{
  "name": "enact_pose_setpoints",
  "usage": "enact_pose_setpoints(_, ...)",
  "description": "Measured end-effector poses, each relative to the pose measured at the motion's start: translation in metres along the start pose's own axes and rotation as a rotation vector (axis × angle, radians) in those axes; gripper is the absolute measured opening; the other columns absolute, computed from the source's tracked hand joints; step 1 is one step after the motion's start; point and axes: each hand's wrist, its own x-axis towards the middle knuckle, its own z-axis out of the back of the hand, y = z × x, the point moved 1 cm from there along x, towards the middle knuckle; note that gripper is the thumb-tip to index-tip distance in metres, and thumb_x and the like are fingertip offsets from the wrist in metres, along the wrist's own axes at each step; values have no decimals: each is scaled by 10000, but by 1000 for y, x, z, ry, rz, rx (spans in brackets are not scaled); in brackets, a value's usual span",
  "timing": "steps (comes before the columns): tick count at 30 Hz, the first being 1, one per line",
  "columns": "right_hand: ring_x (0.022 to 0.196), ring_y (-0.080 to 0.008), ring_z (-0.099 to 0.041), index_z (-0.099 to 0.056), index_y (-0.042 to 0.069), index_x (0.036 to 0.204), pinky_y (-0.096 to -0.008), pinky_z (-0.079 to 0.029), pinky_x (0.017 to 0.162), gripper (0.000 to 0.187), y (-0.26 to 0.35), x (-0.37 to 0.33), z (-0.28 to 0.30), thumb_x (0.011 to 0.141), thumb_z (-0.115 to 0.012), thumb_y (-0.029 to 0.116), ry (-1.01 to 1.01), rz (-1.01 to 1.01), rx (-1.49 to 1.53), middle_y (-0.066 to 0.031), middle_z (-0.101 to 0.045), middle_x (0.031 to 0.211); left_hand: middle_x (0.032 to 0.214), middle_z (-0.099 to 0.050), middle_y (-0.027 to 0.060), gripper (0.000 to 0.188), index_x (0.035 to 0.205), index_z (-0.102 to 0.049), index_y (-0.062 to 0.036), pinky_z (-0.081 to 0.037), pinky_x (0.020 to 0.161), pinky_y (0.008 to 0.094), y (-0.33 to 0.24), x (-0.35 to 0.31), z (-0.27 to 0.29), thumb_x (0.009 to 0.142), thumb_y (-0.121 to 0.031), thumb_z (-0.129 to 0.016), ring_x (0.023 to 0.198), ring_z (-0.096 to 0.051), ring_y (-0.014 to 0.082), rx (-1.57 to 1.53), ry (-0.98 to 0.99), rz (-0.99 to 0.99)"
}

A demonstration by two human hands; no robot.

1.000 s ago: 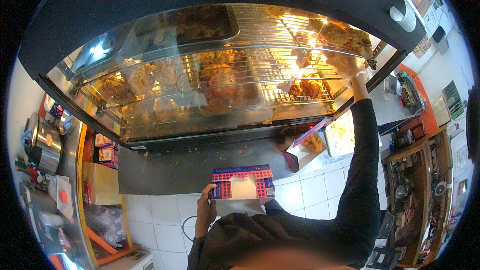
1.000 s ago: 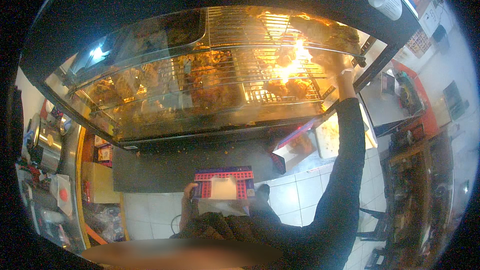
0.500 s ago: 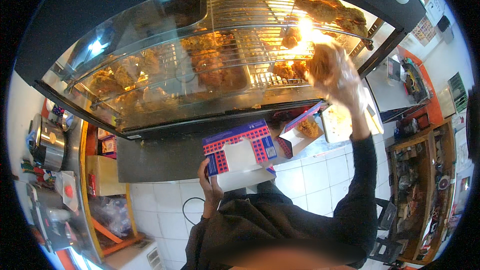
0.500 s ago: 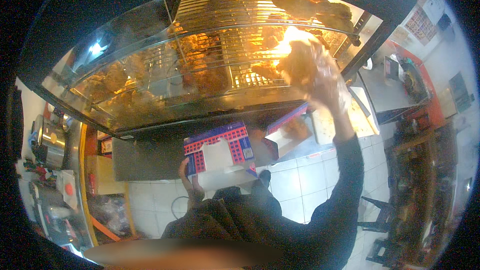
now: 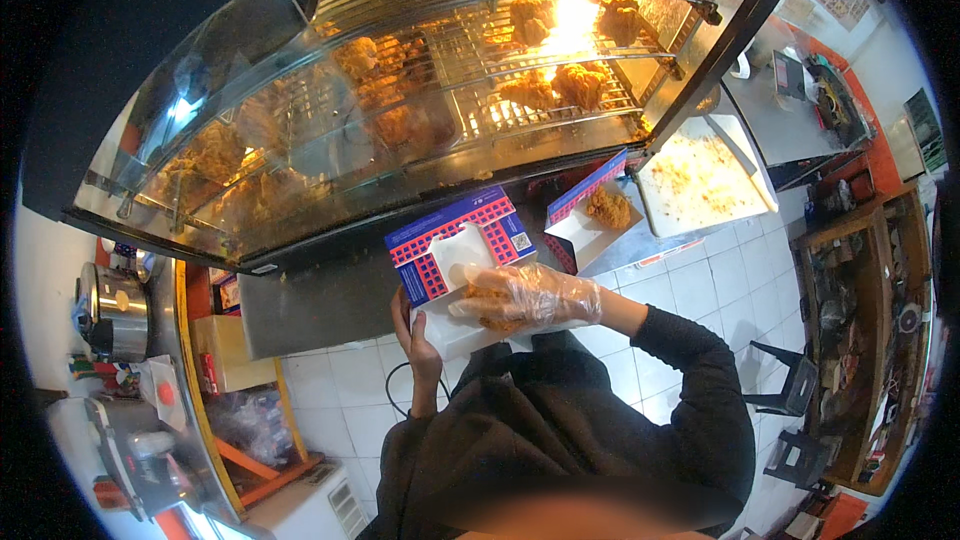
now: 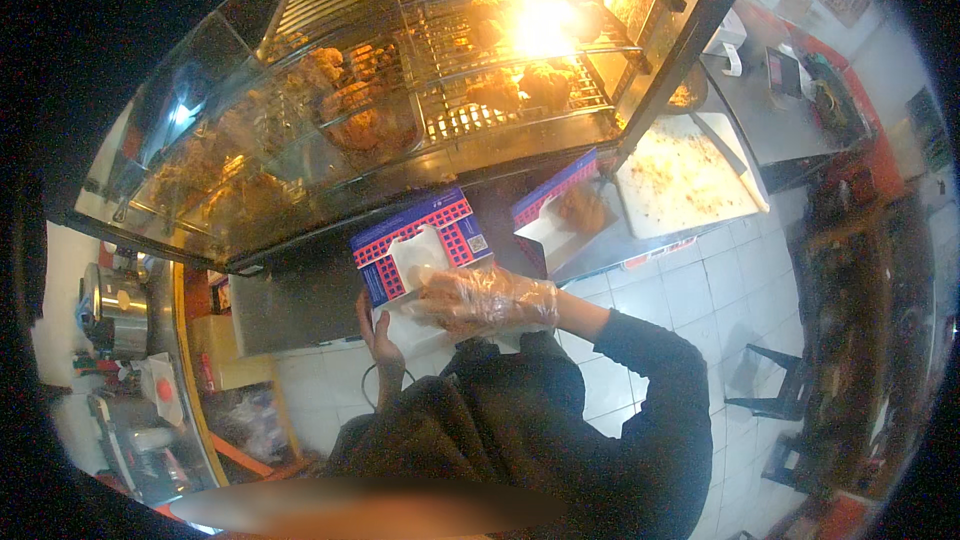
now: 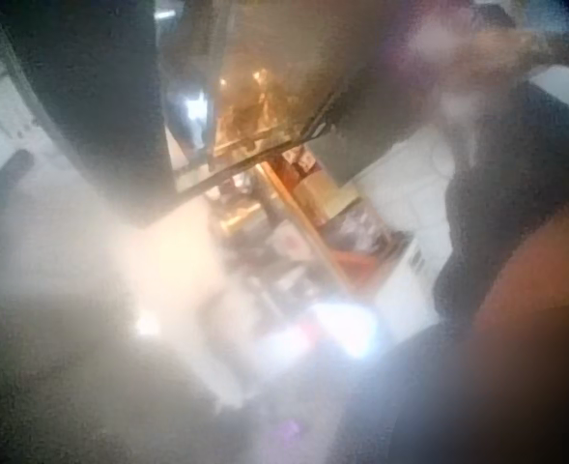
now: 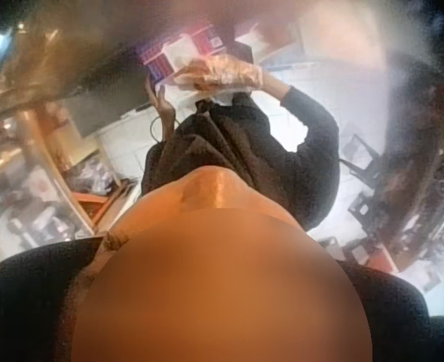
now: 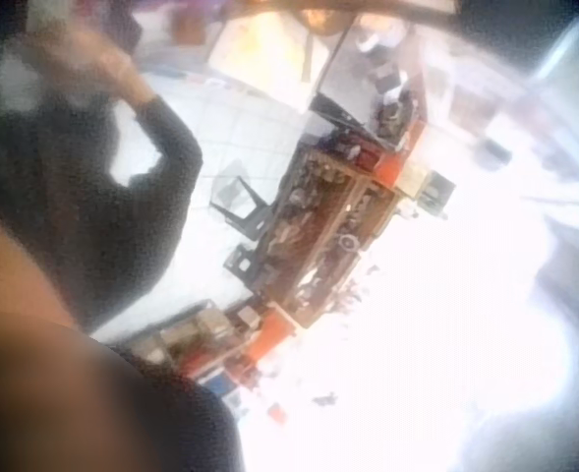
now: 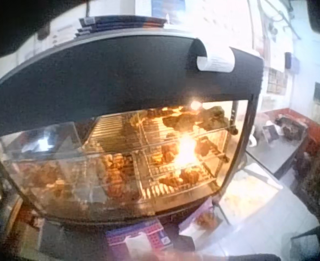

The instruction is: The person folds colorful paper boxes at a counter, then moves to a food display to place roasted chicken into a box. They scoop rice from a cooker into the same box and close it.

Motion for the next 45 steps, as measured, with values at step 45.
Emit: enact_pose_setpoints(45,1330,-280,-388,-400,-11,1408,-366,-287,1106,504,-342,-321,126,1017,-475,298,-862,-1299,-102,-172,-423,1442,1588,-122,249,650,1538,-252,-119,61,1112,681,-91,203,-255,1007,-493,-231,1479,14,432,1222,-453,-1297)
